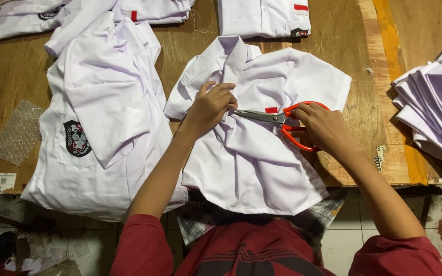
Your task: Trimming loose threads from a white shirt with scissors and then folding it neatly for packaging.
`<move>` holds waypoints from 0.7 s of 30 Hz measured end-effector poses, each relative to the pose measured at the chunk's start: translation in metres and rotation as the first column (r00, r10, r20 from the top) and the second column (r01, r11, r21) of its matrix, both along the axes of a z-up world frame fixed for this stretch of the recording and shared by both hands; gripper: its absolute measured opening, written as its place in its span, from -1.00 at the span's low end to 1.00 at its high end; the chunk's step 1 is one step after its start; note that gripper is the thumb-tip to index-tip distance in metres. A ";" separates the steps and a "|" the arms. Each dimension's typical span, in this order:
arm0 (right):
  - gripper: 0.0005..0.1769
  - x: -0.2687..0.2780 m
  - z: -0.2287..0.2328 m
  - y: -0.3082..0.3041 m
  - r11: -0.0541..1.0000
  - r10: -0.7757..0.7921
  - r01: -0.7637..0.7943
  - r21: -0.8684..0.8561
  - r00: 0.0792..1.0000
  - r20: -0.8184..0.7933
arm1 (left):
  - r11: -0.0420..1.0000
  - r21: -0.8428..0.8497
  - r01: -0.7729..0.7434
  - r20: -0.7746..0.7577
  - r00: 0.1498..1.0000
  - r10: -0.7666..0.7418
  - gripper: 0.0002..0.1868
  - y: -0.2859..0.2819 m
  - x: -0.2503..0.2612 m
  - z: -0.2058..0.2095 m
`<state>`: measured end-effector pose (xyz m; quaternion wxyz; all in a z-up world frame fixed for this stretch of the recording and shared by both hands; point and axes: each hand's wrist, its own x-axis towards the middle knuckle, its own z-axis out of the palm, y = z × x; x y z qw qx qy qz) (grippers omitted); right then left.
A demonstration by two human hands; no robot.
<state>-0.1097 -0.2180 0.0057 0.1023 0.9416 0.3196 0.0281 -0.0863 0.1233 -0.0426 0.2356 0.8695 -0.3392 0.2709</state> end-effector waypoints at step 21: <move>-0.53 0.003 0.011 0.005 1.000 0.006 -0.006 0.011 0.999 0.054 | 0.999 -0.052 -0.005 -0.010 1.000 0.004 -0.80 -0.001 0.004 -0.007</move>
